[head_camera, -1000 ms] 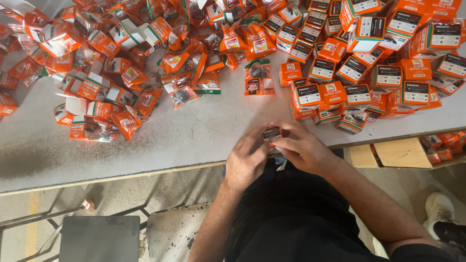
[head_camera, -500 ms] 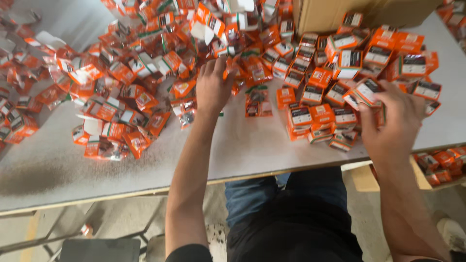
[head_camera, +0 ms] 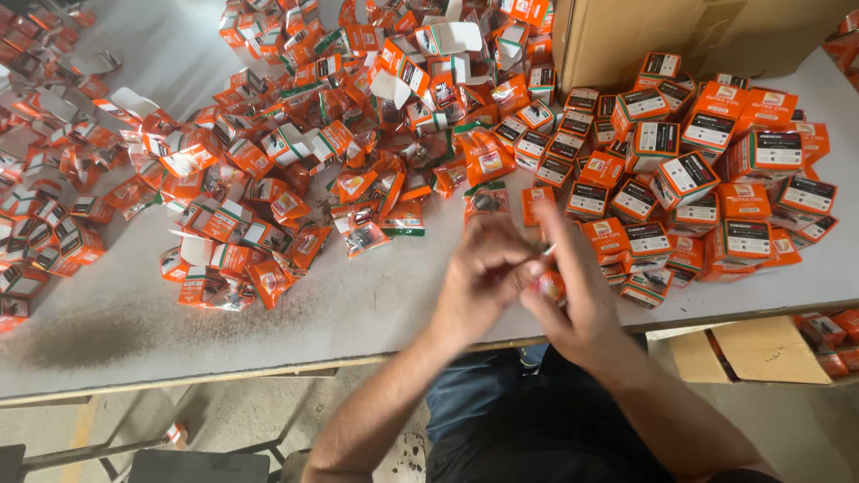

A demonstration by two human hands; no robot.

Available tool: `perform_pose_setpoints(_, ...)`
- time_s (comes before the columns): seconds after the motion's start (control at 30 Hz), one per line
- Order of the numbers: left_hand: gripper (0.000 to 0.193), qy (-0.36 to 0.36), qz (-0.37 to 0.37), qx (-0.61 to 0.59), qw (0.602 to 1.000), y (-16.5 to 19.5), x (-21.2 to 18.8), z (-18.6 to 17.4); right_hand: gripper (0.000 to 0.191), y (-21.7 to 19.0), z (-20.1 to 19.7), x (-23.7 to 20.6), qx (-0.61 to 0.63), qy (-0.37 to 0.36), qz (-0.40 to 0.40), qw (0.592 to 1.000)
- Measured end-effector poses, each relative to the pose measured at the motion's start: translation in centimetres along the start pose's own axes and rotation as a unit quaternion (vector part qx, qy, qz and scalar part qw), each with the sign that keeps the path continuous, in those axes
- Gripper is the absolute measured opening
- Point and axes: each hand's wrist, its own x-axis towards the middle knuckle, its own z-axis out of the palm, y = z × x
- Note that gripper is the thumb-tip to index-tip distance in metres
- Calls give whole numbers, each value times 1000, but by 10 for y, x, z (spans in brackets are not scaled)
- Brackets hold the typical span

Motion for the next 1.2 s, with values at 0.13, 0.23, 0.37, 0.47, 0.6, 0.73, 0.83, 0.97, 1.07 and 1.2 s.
perform_pose_setpoints(0.13, 25, -109, -251, -153, 949, -2, 30, -27, 32, 6, 18, -8, 183, 71, 138, 971)
perform_pose_setpoints(0.23, 8, 136, -75, 287, 945, -44, 133, -72, 22, 22, 7, -37, 266, 45, 156, 950)
perform_pose_setpoints(0.37, 37, 107, 151, 546, 817, -119, 243, -118, 22, 30, 7, -98, 299, -73, 336, 890)
perform_pose_setpoints(0.47, 35, 39, 73, 669, 739, -159, 278, -119, 20, 34, 13, -125, 348, -116, 339, 866)
perform_pose_setpoints(0.6, 35, 116, 180, 622, 753, -144, 264, -122, 17, 34, 12, -118, 314, -111, 384, 861)
perform_pose_setpoints(0.73, 21, -80, 224, 569, 787, -68, 144, -101, 32, 24, 10, -78, 163, -74, 227, 957)
perform_pose_setpoints(0.83, 16, -191, 200, 518, 809, -18, 18, -56, 46, 14, 16, -48, 48, -114, 102, 987)
perform_pose_setpoints(0.97, 27, -212, 27, 423, 881, 12, -58, -38, 33, 4, 25, -34, -41, -97, 20, 994)
perform_pose_setpoints(1.07, 45, -188, 7, 391, 901, 12, -64, -37, 35, 11, 25, -41, -21, -153, 56, 986)
perform_pose_setpoints(1.2, 49, -54, 89, 486, 868, 1, -69, -29, 18, 22, 33, -61, 35, -140, 181, 973)
